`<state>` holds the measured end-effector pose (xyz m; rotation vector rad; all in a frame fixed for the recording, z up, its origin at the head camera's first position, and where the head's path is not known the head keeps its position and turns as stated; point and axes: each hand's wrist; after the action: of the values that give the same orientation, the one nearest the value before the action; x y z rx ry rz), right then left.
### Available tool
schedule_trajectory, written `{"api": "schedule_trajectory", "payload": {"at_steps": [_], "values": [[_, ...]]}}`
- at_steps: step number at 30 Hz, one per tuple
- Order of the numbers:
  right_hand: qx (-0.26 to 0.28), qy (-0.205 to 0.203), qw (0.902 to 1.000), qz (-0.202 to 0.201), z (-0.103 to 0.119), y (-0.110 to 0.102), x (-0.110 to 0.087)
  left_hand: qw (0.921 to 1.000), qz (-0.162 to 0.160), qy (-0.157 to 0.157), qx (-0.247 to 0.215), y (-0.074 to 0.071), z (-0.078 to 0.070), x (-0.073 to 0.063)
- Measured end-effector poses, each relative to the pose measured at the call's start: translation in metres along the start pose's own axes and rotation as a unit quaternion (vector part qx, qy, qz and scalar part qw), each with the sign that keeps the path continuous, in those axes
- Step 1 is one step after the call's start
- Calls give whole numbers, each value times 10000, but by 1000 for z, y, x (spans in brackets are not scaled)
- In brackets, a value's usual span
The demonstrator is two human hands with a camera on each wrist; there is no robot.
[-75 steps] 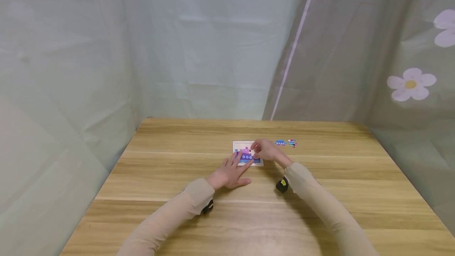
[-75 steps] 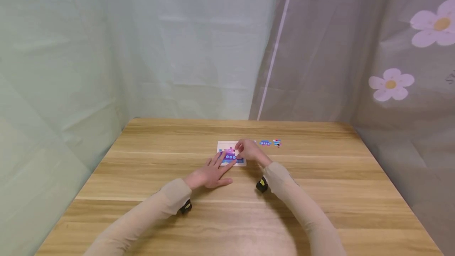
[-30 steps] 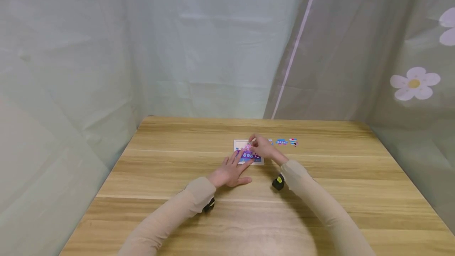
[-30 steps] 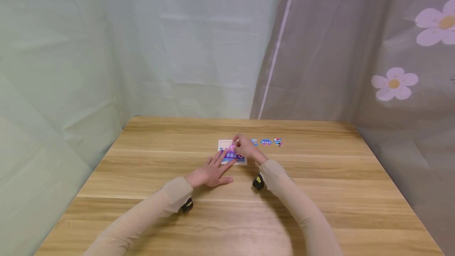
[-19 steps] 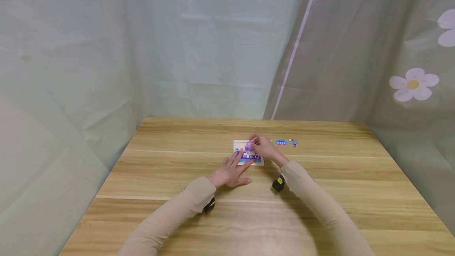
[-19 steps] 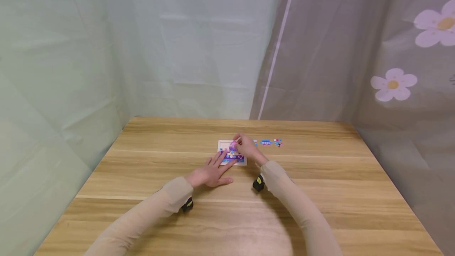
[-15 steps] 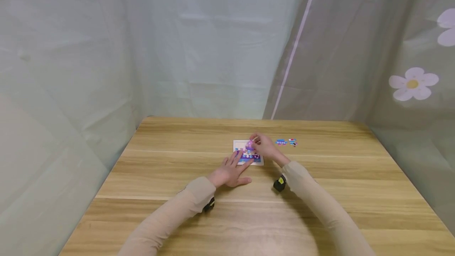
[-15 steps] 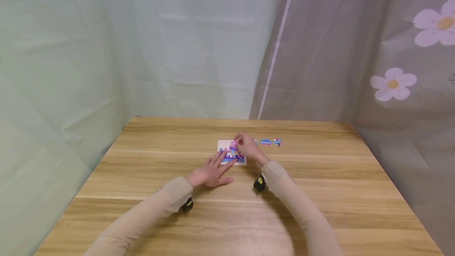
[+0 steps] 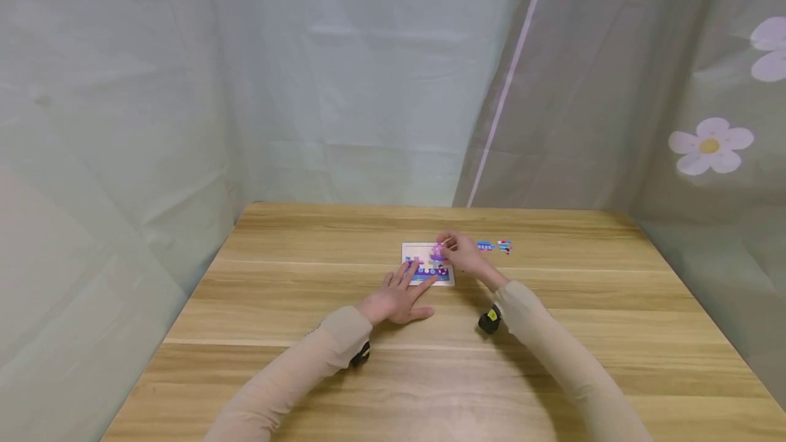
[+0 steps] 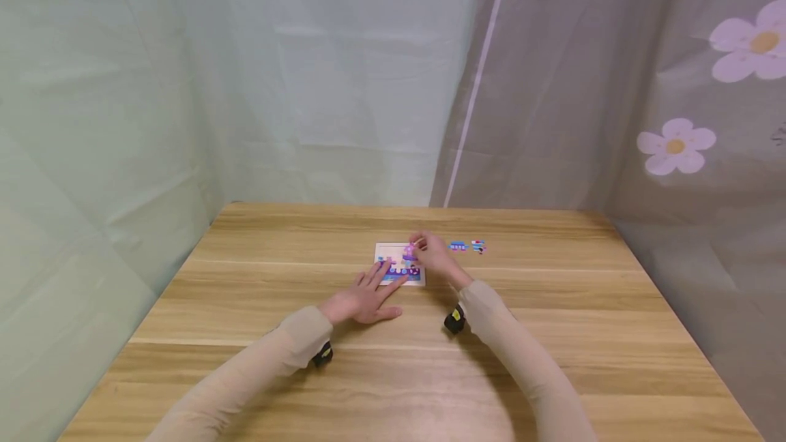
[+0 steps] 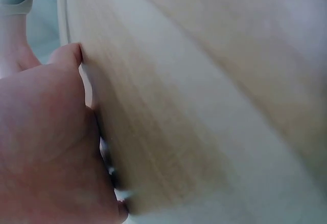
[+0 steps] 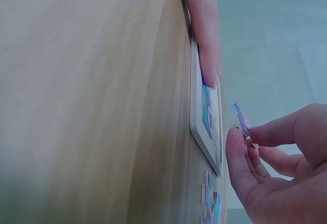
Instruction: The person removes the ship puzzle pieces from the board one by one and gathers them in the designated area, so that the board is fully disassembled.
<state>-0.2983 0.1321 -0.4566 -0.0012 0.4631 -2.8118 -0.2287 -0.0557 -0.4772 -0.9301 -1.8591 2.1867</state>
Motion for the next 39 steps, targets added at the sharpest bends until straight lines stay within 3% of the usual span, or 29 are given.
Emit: {"api": "schedule_trajectory", "payload": {"at_steps": [5, 17, 27, 39], "values": [[-109, -63, 9999, 27, 0, -6, -3, 10000, -28, -9, 4, 3, 1, 4], [-89, -135, 9998, -98, -2, -21, -8, 10000, -29, 9, -72, -8, 0, -9], [-274, 25, 9996, -110, -6, -34, -11, 9999, 28, -70, -140, 0, 2, 0], [41, 21, 9999, -117, -12, -47, -17, 9997, -143, 3, -187, 8, 2, 6]]}}
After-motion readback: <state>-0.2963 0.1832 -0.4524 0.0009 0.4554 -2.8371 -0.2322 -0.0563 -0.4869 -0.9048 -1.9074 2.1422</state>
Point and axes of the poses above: each hand's wrist, its own x-axis towards the middle knuckle, its own y-axis out of the palm, z = x × y, and after that the axes turned 13 degrees about x, right-handed
